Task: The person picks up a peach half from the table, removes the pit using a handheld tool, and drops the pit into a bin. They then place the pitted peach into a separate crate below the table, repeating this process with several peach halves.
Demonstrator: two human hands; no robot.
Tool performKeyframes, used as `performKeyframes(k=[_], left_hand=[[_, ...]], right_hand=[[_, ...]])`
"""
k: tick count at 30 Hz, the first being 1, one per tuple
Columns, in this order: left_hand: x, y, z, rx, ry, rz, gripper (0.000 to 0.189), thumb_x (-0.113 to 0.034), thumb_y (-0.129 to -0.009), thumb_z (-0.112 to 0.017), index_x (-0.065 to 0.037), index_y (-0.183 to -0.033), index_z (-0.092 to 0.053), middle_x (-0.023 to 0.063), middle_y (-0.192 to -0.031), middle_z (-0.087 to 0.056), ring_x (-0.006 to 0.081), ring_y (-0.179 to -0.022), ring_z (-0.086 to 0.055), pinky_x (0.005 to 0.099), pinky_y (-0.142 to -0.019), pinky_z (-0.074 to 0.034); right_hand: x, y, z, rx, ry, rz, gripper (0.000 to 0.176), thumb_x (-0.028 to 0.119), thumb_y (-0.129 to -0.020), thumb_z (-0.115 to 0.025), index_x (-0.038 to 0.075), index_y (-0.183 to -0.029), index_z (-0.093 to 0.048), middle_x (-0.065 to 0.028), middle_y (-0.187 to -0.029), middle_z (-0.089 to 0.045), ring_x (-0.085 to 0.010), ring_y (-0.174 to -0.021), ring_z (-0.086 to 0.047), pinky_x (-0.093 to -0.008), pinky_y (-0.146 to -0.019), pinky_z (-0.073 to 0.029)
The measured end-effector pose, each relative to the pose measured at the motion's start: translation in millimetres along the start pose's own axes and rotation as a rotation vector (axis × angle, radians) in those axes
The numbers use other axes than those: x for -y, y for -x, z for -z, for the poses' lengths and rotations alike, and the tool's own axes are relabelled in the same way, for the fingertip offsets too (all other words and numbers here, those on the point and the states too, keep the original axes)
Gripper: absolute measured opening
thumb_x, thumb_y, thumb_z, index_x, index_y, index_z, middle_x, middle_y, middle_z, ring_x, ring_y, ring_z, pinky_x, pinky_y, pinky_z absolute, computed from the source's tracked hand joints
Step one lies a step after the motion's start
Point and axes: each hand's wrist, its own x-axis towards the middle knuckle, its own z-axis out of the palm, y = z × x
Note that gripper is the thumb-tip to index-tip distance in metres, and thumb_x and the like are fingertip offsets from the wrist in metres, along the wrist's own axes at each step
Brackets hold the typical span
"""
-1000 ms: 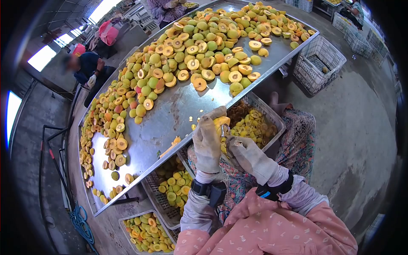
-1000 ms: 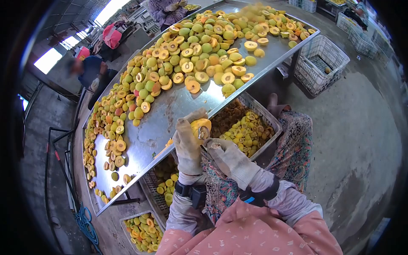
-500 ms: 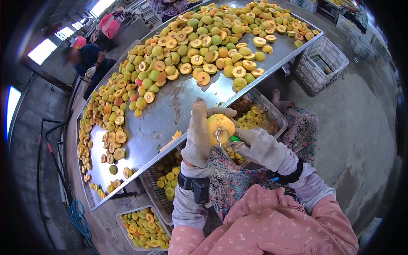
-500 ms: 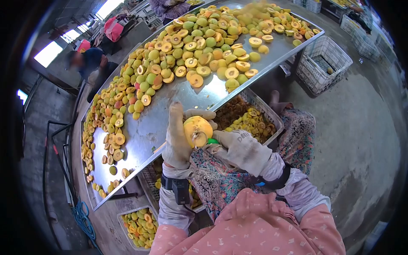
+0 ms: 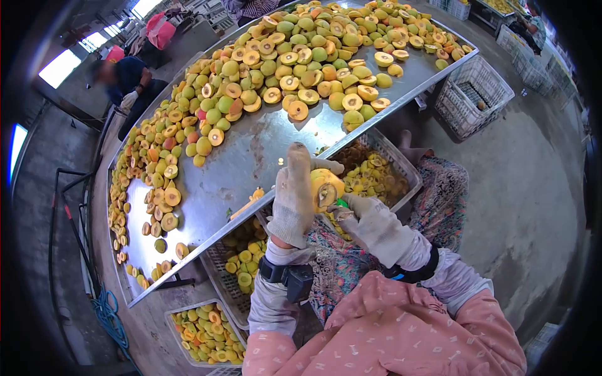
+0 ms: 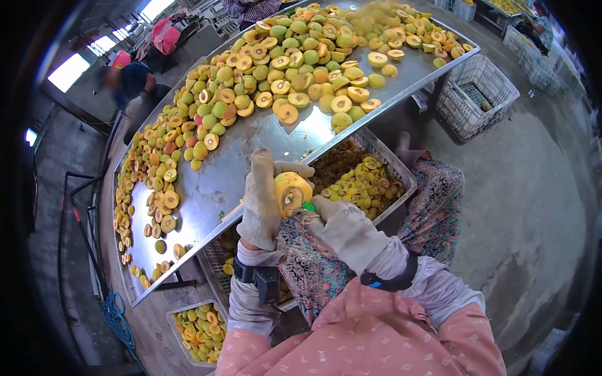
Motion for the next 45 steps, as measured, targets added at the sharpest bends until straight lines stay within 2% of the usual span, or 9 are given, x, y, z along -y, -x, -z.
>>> performKeyframes(k=[15, 17, 20, 22, 23, 32, 37, 39, 45], left_hand=[[30, 8, 16, 0.026, 0.005, -0.127, 0.044, -0.037, -0.104, -0.047, 0.001, -0.119, -0.060, 0.0142, -0.105, -0.065, 0.0201, -0.092, -0.058, 0.0361, -0.083, -0.048], [36, -5, 16, -0.185, -0.850, -0.967, 0.055, -0.049, -0.104, -0.041, 0.002, -0.109, -0.062, 0.0104, -0.090, -0.067, 0.0145, -0.078, -0.062, 0.0262, -0.071, -0.050], [46, -10, 16, -0.039, -0.111, -0.055, 0.027, -0.028, -0.094, -0.060, -0.002, -0.099, -0.063, 0.0110, -0.086, -0.067, 0.0258, -0.076, -0.064, 0.0373, -0.065, -0.050], [54, -25, 3, -0.147, -0.430, -0.629, 0.043, -0.044, -0.094, -0.058, -0.002, -0.087, -0.063, 0.0063, -0.070, -0.065, 0.0152, -0.060, -0.060, 0.0302, -0.053, -0.046], [38, -22, 16, 0.070, -0.397, -0.286, 0.038, -0.033, -0.100, -0.047, -0.001, -0.097, -0.067, 0.0126, -0.091, -0.069, 0.0217, -0.086, -0.065, 0.0355, -0.072, -0.050], [39, -16, -69, -0.251, 0.333, -0.313, 0.048, -0.041, -0.099, -0.050, 0.004, -0.114, -0.060, 0.0131, -0.079, -0.066, 0.0223, -0.062, -0.061, 0.0325, -0.059, -0.053], [60, -26, -54, -0.160, 0.405, -0.089, 0.034, -0.031, -0.095, -0.058, 0.001, -0.095, -0.068, 0.0096, -0.076, -0.065, 0.0181, -0.066, -0.060, 0.0294, -0.058, -0.050], [62, -32, -48, -0.163, -0.339, -0.348, 0.035, -0.033, -0.094, -0.060, 0.000, -0.088, -0.069, 0.0099, -0.074, -0.065, 0.0157, -0.063, -0.058, 0.0279, -0.056, -0.050], [82, -54, -44, -0.005, 0.238, -0.112, 0.057, -0.048, -0.101, -0.044, 0.003, -0.123, -0.052, 0.0177, -0.079, -0.067, 0.0228, -0.056, -0.061, 0.0298, -0.053, -0.054]], right_hand=[[-14, -4, -24, -0.060, -0.010, 0.217, 0.034, 0.034, -0.098, -0.054, 0.003, -0.109, -0.062, -0.0244, -0.090, -0.064, -0.0436, -0.087, -0.062, -0.0483, -0.071, -0.049], [7, -2, -8, 0.064, -0.205, -0.070, 0.035, 0.036, -0.099, -0.052, 0.004, -0.104, -0.063, -0.0210, -0.091, -0.064, -0.0407, -0.089, -0.063, -0.0455, -0.073, -0.050], [-20, 2, -23, 0.213, -0.507, -0.053, 0.041, 0.041, -0.101, -0.046, 0.006, -0.108, -0.065, -0.0116, -0.090, -0.065, -0.0227, -0.083, -0.060, -0.0385, -0.075, -0.050], [-62, -20, -71, 0.058, -0.424, 0.075, 0.039, 0.041, -0.102, -0.049, 0.007, -0.112, -0.064, -0.0033, -0.092, -0.065, -0.0154, -0.081, -0.058, -0.0334, -0.075, -0.049], [9, 4, -12, 0.233, -0.664, -0.392, 0.040, 0.043, -0.101, -0.051, 0.007, -0.112, -0.064, -0.0021, -0.090, -0.064, -0.0125, -0.073, -0.055, -0.0279, -0.066, -0.047], [-52, -35, -27, -0.012, -0.595, 0.078, 0.054, 0.057, -0.101, -0.041, 0.007, -0.097, -0.061, -0.0015, -0.068, -0.057, -0.0127, -0.053, -0.053, -0.0277, -0.045, -0.043], [103, 38, -14, -0.686, -1.758, -0.071, 0.026, 0.007, -0.095, -0.062, 0.002, -0.121, -0.058, -0.0076, -0.114, -0.064, -0.0139, -0.112, -0.060, -0.0216, -0.096, -0.050], [47, -14, -44, -0.535, -2.223, -0.092, 0.022, 0.017, -0.102, -0.048, 0.010, -0.085, -0.061, 0.0023, -0.073, -0.058, -0.0104, -0.067, -0.060, -0.0208, -0.061, -0.051], [-22, 2, -2, 0.453, -1.606, -0.444, 0.030, 0.026, -0.103, -0.043, 0.014, -0.077, -0.049, 0.0054, -0.066, -0.042, -0.0085, -0.057, -0.044, -0.0221, -0.051, -0.038]])
